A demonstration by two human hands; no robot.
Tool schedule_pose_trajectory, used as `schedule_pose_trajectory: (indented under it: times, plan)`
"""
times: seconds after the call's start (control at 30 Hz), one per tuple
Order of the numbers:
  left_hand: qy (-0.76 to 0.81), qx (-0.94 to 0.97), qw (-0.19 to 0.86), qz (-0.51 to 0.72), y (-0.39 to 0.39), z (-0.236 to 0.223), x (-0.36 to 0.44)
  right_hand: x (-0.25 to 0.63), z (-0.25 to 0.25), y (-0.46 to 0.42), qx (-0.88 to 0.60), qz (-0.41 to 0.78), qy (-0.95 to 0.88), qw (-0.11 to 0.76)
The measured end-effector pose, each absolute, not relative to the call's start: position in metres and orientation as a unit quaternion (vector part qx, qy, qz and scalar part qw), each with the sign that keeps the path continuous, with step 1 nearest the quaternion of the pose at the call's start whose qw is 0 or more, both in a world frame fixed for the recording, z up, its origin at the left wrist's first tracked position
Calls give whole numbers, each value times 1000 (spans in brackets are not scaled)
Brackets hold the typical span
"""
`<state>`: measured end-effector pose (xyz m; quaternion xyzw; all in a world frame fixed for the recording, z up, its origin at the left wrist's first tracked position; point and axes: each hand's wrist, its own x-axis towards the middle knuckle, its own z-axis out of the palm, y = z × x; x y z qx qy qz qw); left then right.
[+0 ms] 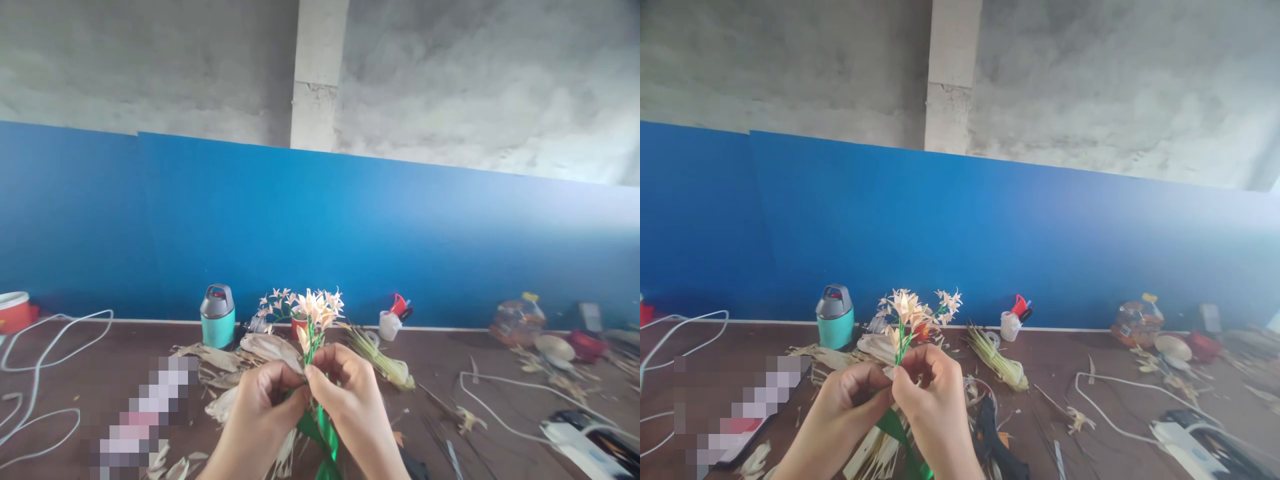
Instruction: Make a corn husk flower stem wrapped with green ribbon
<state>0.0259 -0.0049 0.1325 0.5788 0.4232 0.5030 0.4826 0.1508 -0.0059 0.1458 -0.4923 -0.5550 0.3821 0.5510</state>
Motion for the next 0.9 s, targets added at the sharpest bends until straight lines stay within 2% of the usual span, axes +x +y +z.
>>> schedule_pose_trajectory:
  times: [0.27, 0.53, 0.77, 0.9]
  plan:
    - [408, 571, 476, 530, -5, 136, 30, 154, 142, -4, -459, 424, -542, 562]
    - [387, 592, 418, 570, -4, 121, 32, 154, 146, -3, -410, 492, -516, 569]
    - [378, 575, 462, 560, -4, 126, 30, 153, 146, -2, -395, 508, -504, 577]
    - [389, 540, 523, 533, -4, 133, 28, 156, 144, -1, -376, 519, -504, 579]
